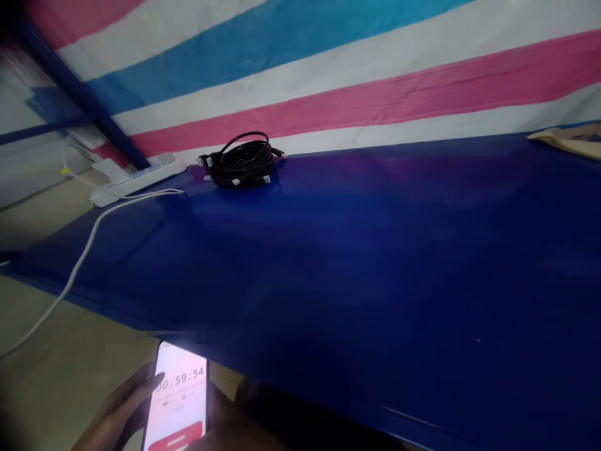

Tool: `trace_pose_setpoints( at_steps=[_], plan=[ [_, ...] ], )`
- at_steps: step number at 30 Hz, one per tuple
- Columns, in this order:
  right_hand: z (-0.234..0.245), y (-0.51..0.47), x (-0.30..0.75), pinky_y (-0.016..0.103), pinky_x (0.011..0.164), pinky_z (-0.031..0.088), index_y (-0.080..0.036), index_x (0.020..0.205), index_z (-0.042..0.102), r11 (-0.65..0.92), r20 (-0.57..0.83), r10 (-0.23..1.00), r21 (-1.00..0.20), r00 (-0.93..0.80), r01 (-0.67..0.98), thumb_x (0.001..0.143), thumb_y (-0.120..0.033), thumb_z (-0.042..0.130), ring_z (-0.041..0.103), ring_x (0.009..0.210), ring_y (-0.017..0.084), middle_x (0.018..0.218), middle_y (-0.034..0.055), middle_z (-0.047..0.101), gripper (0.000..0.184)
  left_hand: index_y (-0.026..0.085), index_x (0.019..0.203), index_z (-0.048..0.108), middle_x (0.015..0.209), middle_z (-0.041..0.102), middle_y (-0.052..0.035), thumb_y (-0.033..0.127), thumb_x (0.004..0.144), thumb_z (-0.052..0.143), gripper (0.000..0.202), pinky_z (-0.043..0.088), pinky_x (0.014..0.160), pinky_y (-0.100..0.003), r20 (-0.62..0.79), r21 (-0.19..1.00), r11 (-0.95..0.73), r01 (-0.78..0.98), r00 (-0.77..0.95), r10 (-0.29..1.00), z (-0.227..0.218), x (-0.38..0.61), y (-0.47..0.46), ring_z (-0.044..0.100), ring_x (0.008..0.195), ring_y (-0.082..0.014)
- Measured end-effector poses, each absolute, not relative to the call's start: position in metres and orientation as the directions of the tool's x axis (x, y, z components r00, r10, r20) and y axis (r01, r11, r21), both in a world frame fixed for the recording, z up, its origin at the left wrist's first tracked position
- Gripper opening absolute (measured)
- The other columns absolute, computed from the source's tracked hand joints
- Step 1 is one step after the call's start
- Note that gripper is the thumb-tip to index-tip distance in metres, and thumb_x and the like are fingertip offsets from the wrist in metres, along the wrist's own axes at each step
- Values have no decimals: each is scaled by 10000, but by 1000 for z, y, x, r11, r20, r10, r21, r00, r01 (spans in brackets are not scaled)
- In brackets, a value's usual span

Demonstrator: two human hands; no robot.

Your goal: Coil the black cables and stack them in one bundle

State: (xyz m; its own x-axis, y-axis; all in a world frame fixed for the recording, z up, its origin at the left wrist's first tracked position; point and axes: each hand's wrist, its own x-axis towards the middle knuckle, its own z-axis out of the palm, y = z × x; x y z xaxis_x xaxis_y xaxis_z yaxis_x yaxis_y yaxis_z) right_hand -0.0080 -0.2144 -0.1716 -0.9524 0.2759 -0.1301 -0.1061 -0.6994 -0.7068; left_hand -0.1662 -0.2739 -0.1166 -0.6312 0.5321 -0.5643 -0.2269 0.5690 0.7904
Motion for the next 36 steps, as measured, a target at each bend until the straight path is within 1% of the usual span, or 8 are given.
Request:
trace_pose_setpoints(
  at_steps=[4, 7, 13, 18, 21, 28, 34, 36],
  plan=[
    [-171, -215, -9, 364, 1039, 352, -248, 1383, 407, -704, -61, 290, -690, -955, -170, 571, -135, 766, 418, 1294, 262, 1314, 50, 543, 895, 219, 775, 643, 777, 731, -51, 419, 502, 814, 379, 563, 628, -301, -551, 790, 582, -196, -644, 531, -112, -161, -274, 692, 803, -304],
    [-166, -213, -8, 359, 1055, 334, -237, 1388, 400, -704, -20, 275, -685, -961, -188, 621, -133, 732, 418, 1296, 244, 1332, 50, 528, 842, 218, 805, 641, 807, 733, -61, 449, 518, 801, 402, 568, 619, -323, -539, 796, 580, -173, -639, 549, -112, -160, -274, 691, 824, -319],
    [-169, -213, -11, 388, 1017, 378, -261, 1400, 381, -726, -85, 252, -675, -964, -130, 610, -160, 735, 473, 1244, 264, 1328, 53, 529, 871, 212, 819, 633, 801, 739, -71, 413, 472, 829, 446, 573, 640, -306, -560, 781, 588, -212, -654, 508, -116, -164, -274, 688, 845, -322],
    [-170, -216, -12, 373, 1048, 334, -218, 1368, 443, -723, 2, 318, -646, -948, -244, 625, -157, 719, 448, 1269, 256, 1351, 63, 509, 794, 212, 821, 642, 835, 740, -71, 414, 494, 814, 421, 579, 634, -330, -550, 783, 592, -190, -655, 518, -112, -161, -274, 681, 884, -341],
    [-168, -215, -12, 372, 1047, 331, -231, 1388, 415, -738, 19, 320, -623, -947, -261, 619, -154, 717, 439, 1277, 251, 1359, 55, 502, 830, 207, 831, 646, 842, 740, -76, 412, 501, 809, 421, 584, 668, -357, -543, 780, 599, -180, -669, 507, -112, -160, -274, 673, 908, -356],
    [-162, -211, -13, 392, 1045, 332, -251, 1362, 447, -753, 48, 267, -613, -963, -239, 602, -143, 725, 501, 1214, 254, 1238, 46, 589, 817, 241, 798, 658, 839, 739, -67, 396, 512, 804, 357, 594, 680, -393, -536, 789, 588, -178, -669, 516, -118, -165, -275, 651, 977, -378],
    [-166, -214, -11, 397, 1038, 337, -249, 1370, 435, -778, -61, 268, -602, -961, -179, 571, -163, 742, 506, 1201, 263, 1298, 56, 543, 860, 224, 844, 639, 867, 740, -87, 400, 496, 816, 429, 587, 624, -347, -546, 778, 598, -192, -677, 493, -120, -165, -276, 657, 959, -372],
    [-166, -214, -10, 391, 1036, 338, -247, 1367, 438, -776, -61, 258, -608, -964, -169, 566, -175, 745, 493, 1214, 266, 1315, 56, 528, 860, 222, 870, 629, 878, 741, -87, 410, 497, 816, 458, 580, 606, -320, -552, 770, 608, -193, -678, 485, -120, -164, -277, 662, 950, -358]
  ],
)
